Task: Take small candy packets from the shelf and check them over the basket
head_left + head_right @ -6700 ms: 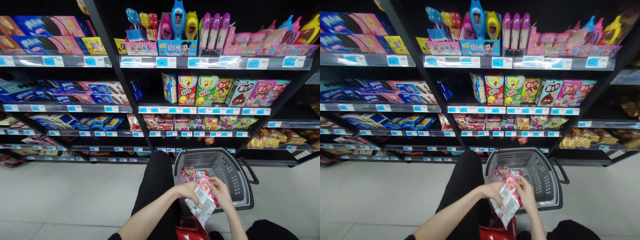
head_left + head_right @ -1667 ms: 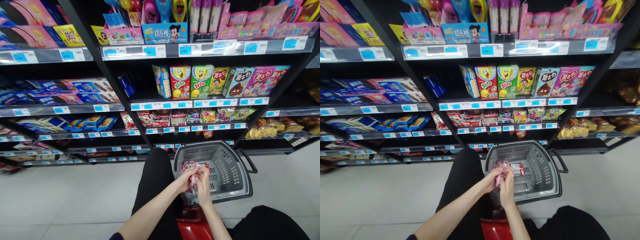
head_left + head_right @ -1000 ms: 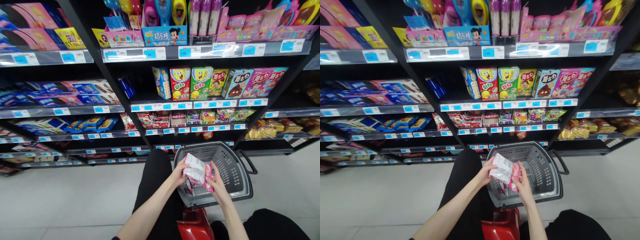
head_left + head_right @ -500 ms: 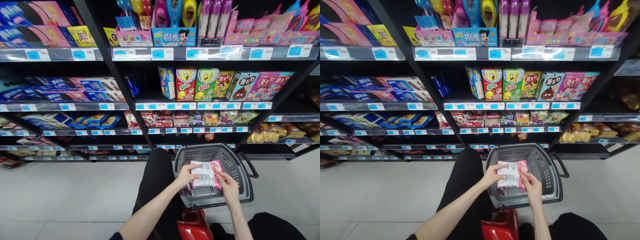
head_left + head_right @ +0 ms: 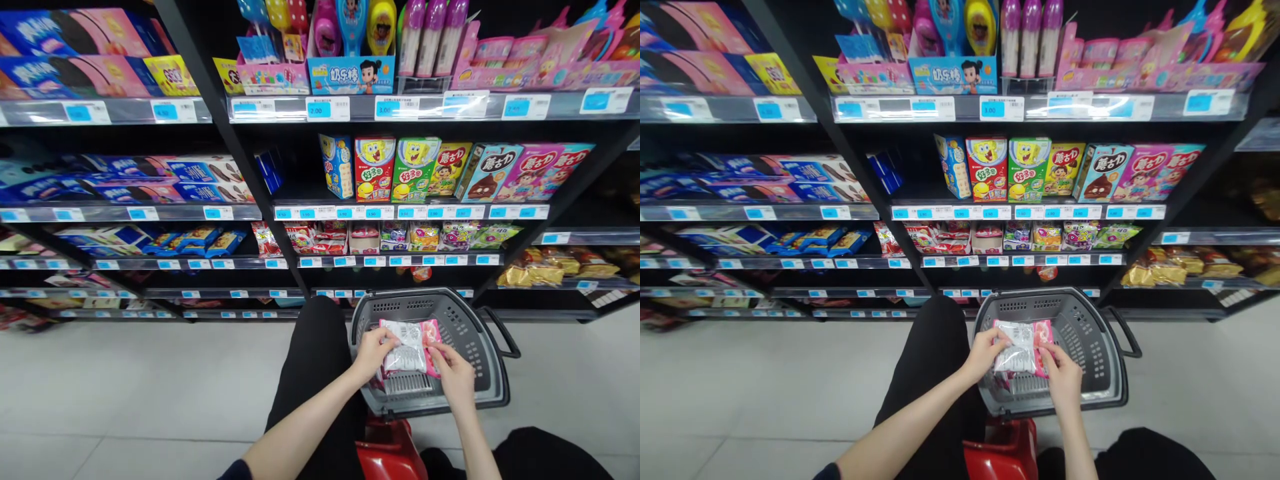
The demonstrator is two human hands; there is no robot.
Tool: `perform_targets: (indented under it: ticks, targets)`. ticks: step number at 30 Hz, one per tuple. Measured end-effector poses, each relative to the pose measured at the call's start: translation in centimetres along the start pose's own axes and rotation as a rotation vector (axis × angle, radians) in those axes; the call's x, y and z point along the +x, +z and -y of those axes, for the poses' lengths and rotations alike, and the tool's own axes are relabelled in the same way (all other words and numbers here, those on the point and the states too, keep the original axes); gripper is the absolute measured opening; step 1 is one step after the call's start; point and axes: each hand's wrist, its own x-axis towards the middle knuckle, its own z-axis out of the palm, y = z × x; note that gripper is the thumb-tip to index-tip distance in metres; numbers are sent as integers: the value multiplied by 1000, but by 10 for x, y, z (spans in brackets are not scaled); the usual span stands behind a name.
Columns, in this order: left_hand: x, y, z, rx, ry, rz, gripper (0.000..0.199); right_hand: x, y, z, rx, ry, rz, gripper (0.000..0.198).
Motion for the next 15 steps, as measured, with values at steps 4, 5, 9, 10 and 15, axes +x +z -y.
perform_targets:
  ticks: [4,5,9,10,15]
  targets:
    - [-1,1,-4,80,29,10,13,4,-1,2,-109,-174,51,26]
    - [-1,1,-4,102,31,8,14,5,-2,3,-127,-194,79,25]
    - [1,1,-3,94,-4,4,15,8,-5,3,-141,-130,148,25]
    - [2,1,-2,54,-22,7,14,8,-6,3,-125,-111,153,26]
    - [6,0,7,-365,-174,93,19,3,-6,10,193,16,187,23]
